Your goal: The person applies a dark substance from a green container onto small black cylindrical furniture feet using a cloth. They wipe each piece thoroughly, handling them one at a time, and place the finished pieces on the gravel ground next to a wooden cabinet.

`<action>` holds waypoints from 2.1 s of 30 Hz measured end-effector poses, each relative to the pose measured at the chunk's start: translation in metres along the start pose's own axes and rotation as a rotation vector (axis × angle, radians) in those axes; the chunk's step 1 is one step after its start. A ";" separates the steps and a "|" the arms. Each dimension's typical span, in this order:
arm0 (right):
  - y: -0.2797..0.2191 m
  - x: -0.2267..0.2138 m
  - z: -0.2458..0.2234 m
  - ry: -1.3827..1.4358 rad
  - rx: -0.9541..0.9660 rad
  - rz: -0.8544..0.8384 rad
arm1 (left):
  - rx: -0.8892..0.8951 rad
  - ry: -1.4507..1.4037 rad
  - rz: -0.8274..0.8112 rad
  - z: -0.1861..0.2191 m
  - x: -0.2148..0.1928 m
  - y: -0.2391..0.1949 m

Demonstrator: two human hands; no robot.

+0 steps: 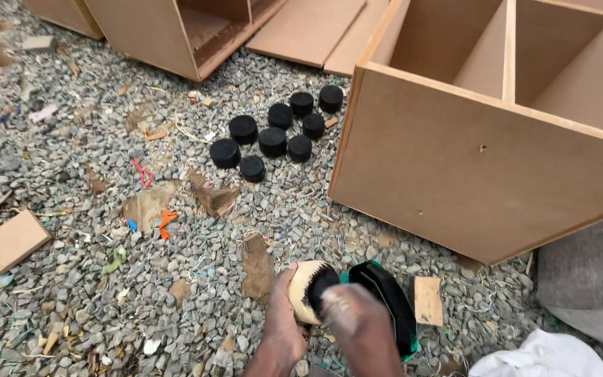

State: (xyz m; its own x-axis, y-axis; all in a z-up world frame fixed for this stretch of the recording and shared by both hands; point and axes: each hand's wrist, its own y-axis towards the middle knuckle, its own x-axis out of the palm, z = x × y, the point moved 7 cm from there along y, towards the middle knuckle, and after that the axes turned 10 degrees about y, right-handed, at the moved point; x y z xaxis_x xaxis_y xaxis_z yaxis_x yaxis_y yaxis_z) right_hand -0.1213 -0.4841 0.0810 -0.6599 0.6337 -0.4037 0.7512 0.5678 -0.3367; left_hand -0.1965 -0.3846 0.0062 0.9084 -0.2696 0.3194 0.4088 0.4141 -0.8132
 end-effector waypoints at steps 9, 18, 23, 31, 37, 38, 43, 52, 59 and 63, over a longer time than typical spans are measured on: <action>0.006 0.023 -0.003 -0.102 -0.193 -0.046 | 0.152 0.084 0.024 0.021 -0.015 0.008; 0.006 0.021 -0.007 -0.174 -0.195 -0.035 | 0.177 0.087 -0.067 0.029 -0.006 -0.003; 0.009 -0.027 -0.010 0.026 -0.031 0.256 | 0.090 0.137 -0.060 0.006 0.002 -0.012; 0.003 -0.014 -0.035 0.016 -0.240 0.249 | 0.029 0.031 -0.110 0.011 0.006 -0.027; -0.003 0.021 -0.038 -0.183 -0.459 -0.001 | 0.100 0.013 -0.169 0.013 -0.002 -0.014; 0.004 0.000 -0.036 -0.065 -0.303 0.132 | 0.028 0.053 -0.143 0.001 0.001 -0.015; 0.011 -0.009 -0.014 -0.065 -0.229 0.232 | 0.071 0.078 -0.061 0.018 -0.007 -0.018; -0.006 -0.007 -0.021 -0.036 0.101 0.230 | 0.010 0.044 -0.057 0.022 -0.010 -0.029; 0.009 -0.006 -0.030 -0.188 -0.062 0.110 | -0.029 -0.107 -0.055 0.038 -0.003 -0.031; -0.001 0.032 -0.013 -0.258 -0.057 -0.061 | 0.188 -0.137 -0.089 0.050 -0.012 -0.023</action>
State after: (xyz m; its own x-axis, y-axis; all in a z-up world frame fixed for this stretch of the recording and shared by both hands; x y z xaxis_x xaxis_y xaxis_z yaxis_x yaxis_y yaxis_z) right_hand -0.1434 -0.4575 0.0794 -0.6725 0.4468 -0.5900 0.7033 0.6342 -0.3213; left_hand -0.2125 -0.3473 0.0457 0.8664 -0.1966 0.4591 0.4847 0.5522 -0.6783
